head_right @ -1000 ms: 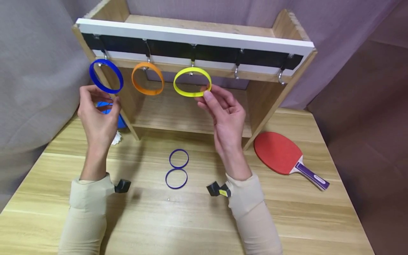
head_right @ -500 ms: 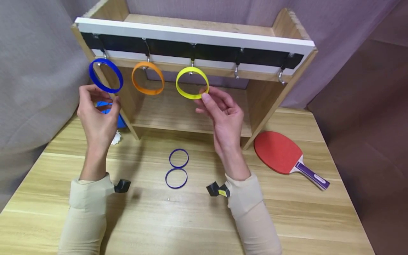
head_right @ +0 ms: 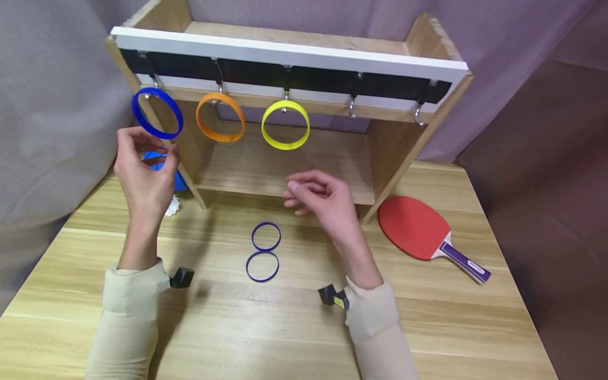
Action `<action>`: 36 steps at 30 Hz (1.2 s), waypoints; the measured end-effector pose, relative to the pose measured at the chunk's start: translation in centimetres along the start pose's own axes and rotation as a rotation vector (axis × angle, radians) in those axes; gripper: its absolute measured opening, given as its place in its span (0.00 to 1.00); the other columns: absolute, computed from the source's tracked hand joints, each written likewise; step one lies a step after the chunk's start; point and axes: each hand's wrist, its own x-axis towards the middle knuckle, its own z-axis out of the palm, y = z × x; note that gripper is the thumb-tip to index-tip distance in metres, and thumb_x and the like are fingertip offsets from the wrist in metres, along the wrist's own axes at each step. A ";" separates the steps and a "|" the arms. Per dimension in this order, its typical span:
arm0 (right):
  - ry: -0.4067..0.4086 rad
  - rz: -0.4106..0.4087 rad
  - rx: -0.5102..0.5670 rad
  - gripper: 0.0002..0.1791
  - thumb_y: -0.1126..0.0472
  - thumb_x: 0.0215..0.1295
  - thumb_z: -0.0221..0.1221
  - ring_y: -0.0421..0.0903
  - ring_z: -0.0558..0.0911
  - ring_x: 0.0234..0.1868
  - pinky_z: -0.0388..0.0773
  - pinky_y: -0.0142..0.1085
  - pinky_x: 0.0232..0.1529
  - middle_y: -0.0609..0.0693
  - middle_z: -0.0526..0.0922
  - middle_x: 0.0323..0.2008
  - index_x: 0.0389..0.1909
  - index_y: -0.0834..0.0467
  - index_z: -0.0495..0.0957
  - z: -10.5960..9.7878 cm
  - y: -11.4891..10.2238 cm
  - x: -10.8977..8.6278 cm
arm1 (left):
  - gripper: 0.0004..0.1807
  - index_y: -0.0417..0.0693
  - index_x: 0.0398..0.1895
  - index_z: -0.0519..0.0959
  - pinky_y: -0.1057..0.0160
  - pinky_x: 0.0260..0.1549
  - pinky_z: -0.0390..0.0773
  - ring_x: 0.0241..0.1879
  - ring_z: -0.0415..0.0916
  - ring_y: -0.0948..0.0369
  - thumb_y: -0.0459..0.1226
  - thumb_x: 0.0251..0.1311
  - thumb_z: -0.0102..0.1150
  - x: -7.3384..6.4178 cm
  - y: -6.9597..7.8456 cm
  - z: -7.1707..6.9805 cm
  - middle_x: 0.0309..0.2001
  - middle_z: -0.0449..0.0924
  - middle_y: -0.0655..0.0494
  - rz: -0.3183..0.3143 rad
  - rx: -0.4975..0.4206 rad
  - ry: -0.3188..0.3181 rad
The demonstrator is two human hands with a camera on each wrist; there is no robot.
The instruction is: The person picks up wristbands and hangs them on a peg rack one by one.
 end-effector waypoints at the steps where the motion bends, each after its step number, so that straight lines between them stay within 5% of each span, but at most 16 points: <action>1: -0.068 0.050 -0.090 0.17 0.58 0.65 0.64 0.56 0.86 0.35 0.86 0.45 0.32 0.61 0.85 0.37 0.49 0.66 0.80 0.1 0.3 -0.2 | 0.15 0.37 0.45 0.72 0.70 0.32 0.82 0.34 0.76 0.64 0.29 0.55 0.65 0.0 0.0 0.0 0.38 0.73 0.55 0.000 0.002 0.001; 4: -0.232 0.164 -0.370 0.12 0.56 0.65 0.64 0.51 0.85 0.30 0.84 0.42 0.29 0.54 0.86 0.31 0.44 0.60 0.83 0.6 1.6 -0.5 | 0.16 0.37 0.46 0.72 0.70 0.31 0.81 0.34 0.76 0.64 0.29 0.55 0.65 0.0 -0.1 0.1 0.38 0.74 0.54 0.001 0.005 0.004; 6: -0.273 0.198 -0.538 0.10 0.55 0.65 0.64 0.48 0.84 0.27 0.82 0.41 0.27 0.50 0.85 0.27 0.41 0.57 0.84 1.1 2.6 -0.5 | 0.17 0.37 0.46 0.72 0.70 0.31 0.81 0.34 0.76 0.63 0.29 0.55 0.65 0.0 -0.2 0.1 0.38 0.74 0.53 0.000 0.012 0.011; 10: -0.237 0.229 -0.812 0.07 0.53 0.64 0.64 0.44 0.82 0.22 0.77 0.39 0.26 0.44 0.84 0.22 0.36 0.52 0.84 2.4 4.9 -0.3 | 0.17 0.34 0.47 0.72 0.68 0.32 0.82 0.34 0.77 0.60 0.28 0.55 0.65 0.0 0.1 0.0 0.39 0.74 0.50 -0.006 0.023 0.021; 15: -0.200 0.271 -0.995 0.13 0.47 0.60 0.67 0.40 0.78 0.25 0.74 0.39 0.30 0.41 0.83 0.25 0.36 0.51 0.83 3.2 7.3 0.0 | 0.16 0.31 0.45 0.71 0.69 0.32 0.81 0.34 0.77 0.58 0.26 0.55 0.63 -0.3 1.9 -0.2 0.38 0.74 0.46 -0.017 0.013 0.022; 20: -0.185 0.280 -1.051 0.17 0.45 0.56 0.69 0.45 0.77 0.31 0.76 0.40 0.32 0.45 0.83 0.33 0.38 0.54 0.83 2.9 8.5 0.1 | 0.15 0.32 0.45 0.71 0.71 0.32 0.80 0.35 0.77 0.57 0.25 0.55 0.62 -0.5 2.5 -0.2 0.38 0.74 0.46 -0.026 0.008 0.013; 26: -0.203 0.272 -1.036 0.10 0.49 0.56 0.69 0.43 0.77 0.29 0.74 0.39 0.30 0.40 0.81 0.27 0.32 0.49 0.82 2.4 8.9 0.3 | 0.16 0.31 0.45 0.71 0.72 0.32 0.80 0.34 0.77 0.58 0.25 0.55 0.63 -0.4 2.2 0.0 0.38 0.74 0.47 -0.017 0.007 0.020; 36: -0.187 0.233 -0.755 0.03 0.58 0.58 0.67 0.44 0.81 0.26 0.78 0.36 0.28 0.43 0.82 0.25 0.31 0.51 0.82 2.2 8.0 0.3 | 0.15 0.31 0.45 0.72 0.70 0.32 0.81 0.34 0.77 0.57 0.25 0.55 0.62 -0.6 3.2 -0.1 0.38 0.74 0.46 -0.019 0.013 0.018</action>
